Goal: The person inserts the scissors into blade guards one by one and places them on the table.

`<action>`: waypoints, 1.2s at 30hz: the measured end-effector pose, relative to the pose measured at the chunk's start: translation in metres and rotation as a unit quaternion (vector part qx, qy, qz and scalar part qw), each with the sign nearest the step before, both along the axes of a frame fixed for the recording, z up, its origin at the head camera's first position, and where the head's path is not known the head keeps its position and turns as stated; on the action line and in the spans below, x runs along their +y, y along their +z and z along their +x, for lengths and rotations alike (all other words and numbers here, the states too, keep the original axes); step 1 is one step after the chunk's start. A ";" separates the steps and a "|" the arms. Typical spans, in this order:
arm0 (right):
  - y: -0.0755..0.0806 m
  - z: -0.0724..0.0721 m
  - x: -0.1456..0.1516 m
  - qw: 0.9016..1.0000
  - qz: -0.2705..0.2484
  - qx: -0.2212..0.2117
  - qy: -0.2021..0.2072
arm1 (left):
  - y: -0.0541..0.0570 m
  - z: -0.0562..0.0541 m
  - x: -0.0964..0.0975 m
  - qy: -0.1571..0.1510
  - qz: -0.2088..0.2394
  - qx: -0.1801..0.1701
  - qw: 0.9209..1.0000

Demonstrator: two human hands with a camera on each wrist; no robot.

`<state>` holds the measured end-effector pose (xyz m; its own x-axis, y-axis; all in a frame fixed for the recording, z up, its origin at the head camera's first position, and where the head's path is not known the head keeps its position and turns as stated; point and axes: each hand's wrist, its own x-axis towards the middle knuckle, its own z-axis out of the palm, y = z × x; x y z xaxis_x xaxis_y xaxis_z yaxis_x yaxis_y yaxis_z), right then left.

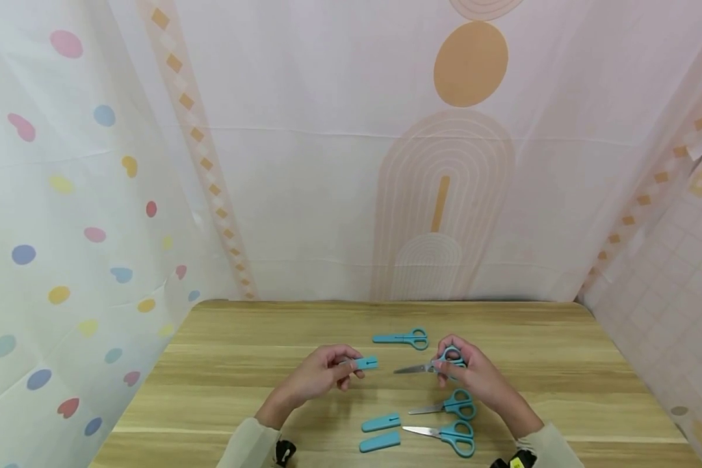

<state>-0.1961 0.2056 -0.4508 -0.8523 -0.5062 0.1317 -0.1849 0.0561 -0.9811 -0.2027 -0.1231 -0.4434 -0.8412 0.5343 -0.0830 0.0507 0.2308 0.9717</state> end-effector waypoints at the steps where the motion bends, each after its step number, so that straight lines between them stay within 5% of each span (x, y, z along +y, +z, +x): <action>1: 0.000 0.001 0.000 1.000 -0.002 0.002 -0.002 | 0.001 0.000 0.000 0.000 0.000 0.000 1.000; 11: 0.004 0.007 -0.003 0.998 -0.029 0.024 -0.043 | 0.004 0.002 0.003 0.002 -0.003 0.028 1.000; 36: 0.011 0.013 -0.011 0.996 -0.079 0.033 -0.024 | 0.017 0.006 0.013 -0.002 -0.023 0.064 0.998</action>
